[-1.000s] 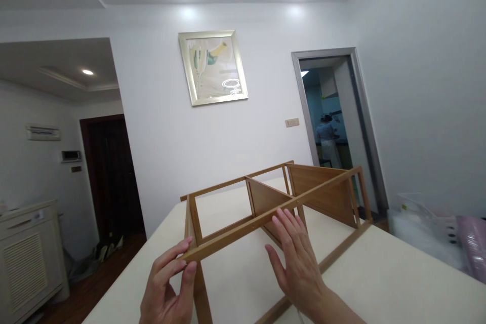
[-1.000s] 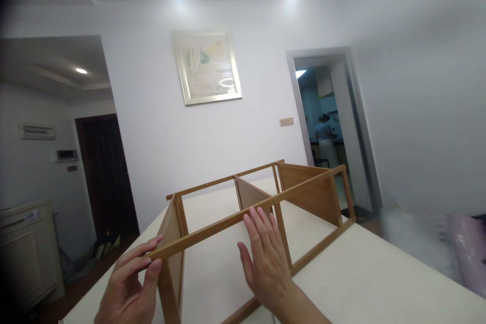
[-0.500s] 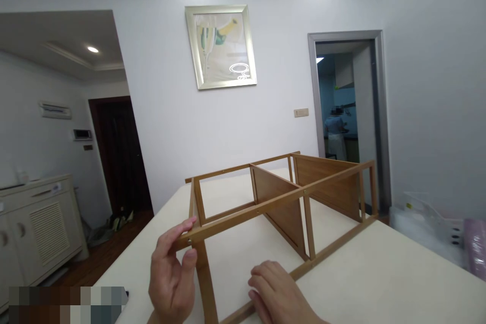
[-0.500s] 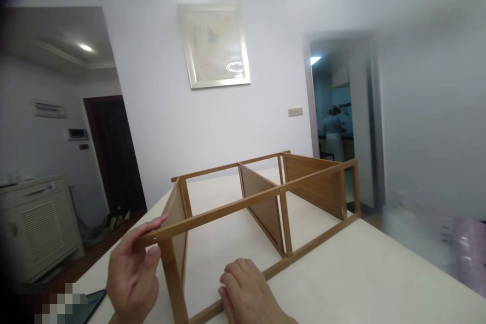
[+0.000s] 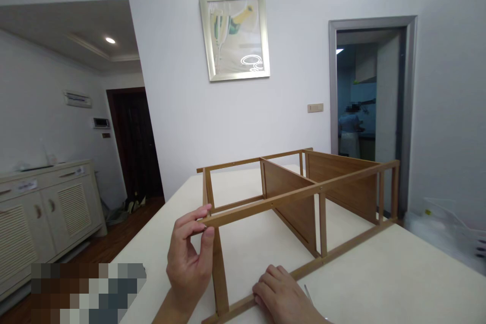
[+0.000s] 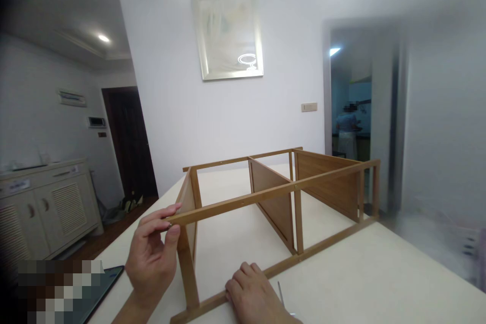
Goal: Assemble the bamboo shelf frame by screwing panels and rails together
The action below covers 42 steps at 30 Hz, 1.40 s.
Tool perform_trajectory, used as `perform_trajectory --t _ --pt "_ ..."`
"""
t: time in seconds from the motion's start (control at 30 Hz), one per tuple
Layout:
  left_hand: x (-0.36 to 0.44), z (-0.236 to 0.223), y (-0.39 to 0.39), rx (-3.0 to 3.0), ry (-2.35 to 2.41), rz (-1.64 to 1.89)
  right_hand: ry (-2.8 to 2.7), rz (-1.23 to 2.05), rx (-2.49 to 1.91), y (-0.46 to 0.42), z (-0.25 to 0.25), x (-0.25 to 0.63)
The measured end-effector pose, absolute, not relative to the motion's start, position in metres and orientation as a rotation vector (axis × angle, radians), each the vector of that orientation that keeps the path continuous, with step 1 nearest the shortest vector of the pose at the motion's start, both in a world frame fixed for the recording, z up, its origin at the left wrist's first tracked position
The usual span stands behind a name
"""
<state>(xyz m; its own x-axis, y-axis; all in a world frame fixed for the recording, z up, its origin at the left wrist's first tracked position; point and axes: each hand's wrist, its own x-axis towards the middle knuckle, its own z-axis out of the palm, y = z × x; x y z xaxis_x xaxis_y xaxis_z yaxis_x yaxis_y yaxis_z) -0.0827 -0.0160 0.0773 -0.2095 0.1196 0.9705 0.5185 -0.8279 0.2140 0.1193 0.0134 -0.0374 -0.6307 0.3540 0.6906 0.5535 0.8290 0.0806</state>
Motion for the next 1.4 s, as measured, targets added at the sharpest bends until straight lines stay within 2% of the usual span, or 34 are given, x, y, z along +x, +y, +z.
perform_trajectory --t 0.27,0.43,0.53,0.63,1.0,1.4 --pt "-0.085 0.078 -0.020 -1.799 -0.771 -2.025 -2.285 -0.290 -0.574 0.009 -0.026 0.122" --pt "-0.086 0.075 -0.015 -1.851 -0.684 -2.117 -2.070 -0.385 -0.263 -0.006 0.041 0.108" --pt "-0.086 0.073 -0.012 -1.889 -0.551 -2.205 -1.822 -0.337 -0.245 -0.016 0.087 0.084" --pt "-0.086 0.070 -0.012 -1.894 -0.545 -2.281 -1.691 -0.271 -0.306 -0.019 0.111 0.059" --pt "-0.084 0.067 -0.014 -1.921 -0.615 -2.310 -1.628 -0.372 -0.340 -0.013 0.100 0.026" --pt "-0.083 0.068 -0.015 -1.886 -0.616 -2.306 -1.649 -0.229 -0.383 -0.013 0.093 0.024"
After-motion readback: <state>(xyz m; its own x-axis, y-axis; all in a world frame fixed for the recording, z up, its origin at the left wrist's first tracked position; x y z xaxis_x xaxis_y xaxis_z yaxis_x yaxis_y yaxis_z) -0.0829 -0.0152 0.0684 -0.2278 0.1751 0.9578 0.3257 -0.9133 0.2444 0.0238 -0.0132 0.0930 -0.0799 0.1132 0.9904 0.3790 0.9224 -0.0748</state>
